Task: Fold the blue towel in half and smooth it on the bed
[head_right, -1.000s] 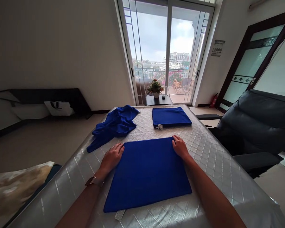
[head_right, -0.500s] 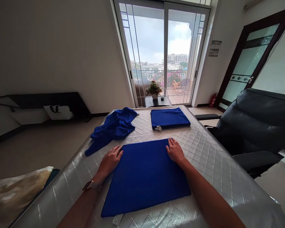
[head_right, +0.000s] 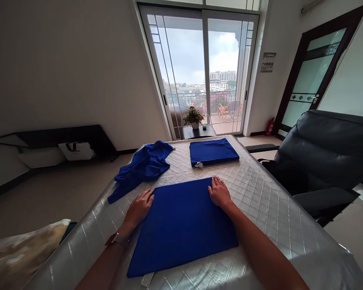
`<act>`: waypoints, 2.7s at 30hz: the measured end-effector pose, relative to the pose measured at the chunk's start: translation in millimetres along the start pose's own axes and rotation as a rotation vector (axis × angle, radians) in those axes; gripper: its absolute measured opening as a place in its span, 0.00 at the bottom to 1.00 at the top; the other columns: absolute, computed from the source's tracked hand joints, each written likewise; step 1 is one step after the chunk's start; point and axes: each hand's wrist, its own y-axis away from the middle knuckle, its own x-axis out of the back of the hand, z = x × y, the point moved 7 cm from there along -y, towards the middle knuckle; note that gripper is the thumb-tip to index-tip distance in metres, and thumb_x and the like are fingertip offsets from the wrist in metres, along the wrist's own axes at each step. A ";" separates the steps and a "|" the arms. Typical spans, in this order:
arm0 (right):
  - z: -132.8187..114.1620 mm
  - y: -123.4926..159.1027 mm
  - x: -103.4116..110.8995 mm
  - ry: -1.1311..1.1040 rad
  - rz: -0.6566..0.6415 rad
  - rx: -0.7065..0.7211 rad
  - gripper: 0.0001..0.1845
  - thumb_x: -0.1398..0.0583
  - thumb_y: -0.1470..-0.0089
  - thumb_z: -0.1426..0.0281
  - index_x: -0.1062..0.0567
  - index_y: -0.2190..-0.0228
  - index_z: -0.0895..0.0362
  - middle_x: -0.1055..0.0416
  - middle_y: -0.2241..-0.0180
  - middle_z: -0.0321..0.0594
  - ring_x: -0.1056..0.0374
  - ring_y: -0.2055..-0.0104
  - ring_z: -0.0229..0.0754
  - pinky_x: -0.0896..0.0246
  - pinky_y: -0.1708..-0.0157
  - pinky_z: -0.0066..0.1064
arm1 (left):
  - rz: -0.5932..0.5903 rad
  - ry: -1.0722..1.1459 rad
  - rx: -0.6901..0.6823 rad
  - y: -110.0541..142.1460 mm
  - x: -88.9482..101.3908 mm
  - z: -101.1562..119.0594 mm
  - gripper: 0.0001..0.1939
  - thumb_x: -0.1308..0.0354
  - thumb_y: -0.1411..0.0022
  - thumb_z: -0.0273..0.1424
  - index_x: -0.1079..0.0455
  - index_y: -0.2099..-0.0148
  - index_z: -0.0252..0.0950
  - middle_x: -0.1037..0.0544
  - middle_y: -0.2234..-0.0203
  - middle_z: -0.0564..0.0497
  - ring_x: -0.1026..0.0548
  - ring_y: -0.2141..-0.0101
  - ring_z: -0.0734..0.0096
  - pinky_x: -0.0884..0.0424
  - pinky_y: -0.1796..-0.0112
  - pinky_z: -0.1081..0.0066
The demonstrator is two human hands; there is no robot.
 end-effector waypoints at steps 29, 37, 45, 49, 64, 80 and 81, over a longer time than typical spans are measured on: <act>0.1 -0.8 2.7 -0.045 0.043 0.032 0.35 0.57 0.32 0.64 0.47 0.30 0.70 0.55 0.28 0.51 0.60 0.26 0.48 0.67 0.29 0.39 | -0.194 -0.026 -0.360 -24.4 -89.0 254.8 0.32 0.67 0.23 0.43 0.43 0.28 0.29 0.40 0.31 0.36 0.45 0.30 0.56 0.48 0.32 0.53; -0.4 0.5 5.0 -0.063 0.017 -0.005 0.37 0.59 0.31 0.60 0.49 0.30 0.69 0.57 0.27 0.49 0.62 0.25 0.45 0.71 0.29 0.37 | -0.200 -0.101 -0.206 -13.0 -64.3 141.0 0.38 0.69 0.26 0.52 0.47 0.27 0.31 0.43 0.30 0.38 0.47 0.30 0.56 0.50 0.32 0.52; 1.5 1.2 2.3 -0.002 -0.007 0.001 0.37 0.60 0.32 0.60 0.50 0.30 0.69 0.60 0.27 0.48 0.64 0.25 0.44 0.71 0.29 0.37 | -0.160 -0.067 0.000 3.8 -44.3 29.4 0.45 0.69 0.28 0.56 0.50 0.27 0.24 0.47 0.29 0.34 0.48 0.29 0.54 0.49 0.32 0.53; 3.1 1.1 0.7 0.021 -0.012 0.002 0.38 0.61 0.32 0.59 0.50 0.30 0.69 0.60 0.27 0.47 0.65 0.25 0.44 0.71 0.29 0.37 | -0.133 -0.057 0.016 6.3 -42.9 30.7 0.47 0.70 0.29 0.57 0.49 0.27 0.23 0.47 0.29 0.33 0.48 0.29 0.52 0.49 0.32 0.52; 12.4 -3.0 -7.0 0.072 -0.015 -0.006 0.37 0.61 0.30 0.58 0.51 0.29 0.67 0.59 0.26 0.46 0.64 0.25 0.44 0.70 0.29 0.37 | -0.137 -0.080 0.041 11.5 -32.6 45.1 0.45 0.67 0.29 0.56 0.49 0.27 0.24 0.47 0.28 0.33 0.49 0.29 0.51 0.51 0.32 0.53; 2.2 16.2 12.4 0.092 0.082 0.029 0.35 0.61 0.30 0.61 0.48 0.30 0.66 0.57 0.27 0.47 0.63 0.25 0.43 0.67 0.28 0.40 | -0.136 -0.065 0.049 11.1 -31.3 46.5 0.45 0.67 0.28 0.55 0.49 0.27 0.21 0.47 0.29 0.32 0.48 0.30 0.47 0.50 0.33 0.54; 1.5 20.6 12.3 0.086 0.086 0.034 0.35 0.61 0.30 0.61 0.49 0.30 0.66 0.57 0.27 0.47 0.63 0.25 0.44 0.67 0.28 0.41 | -0.131 -0.066 0.048 10.8 -31.6 46.3 0.45 0.68 0.28 0.55 0.49 0.27 0.22 0.46 0.29 0.32 0.47 0.30 0.47 0.50 0.33 0.54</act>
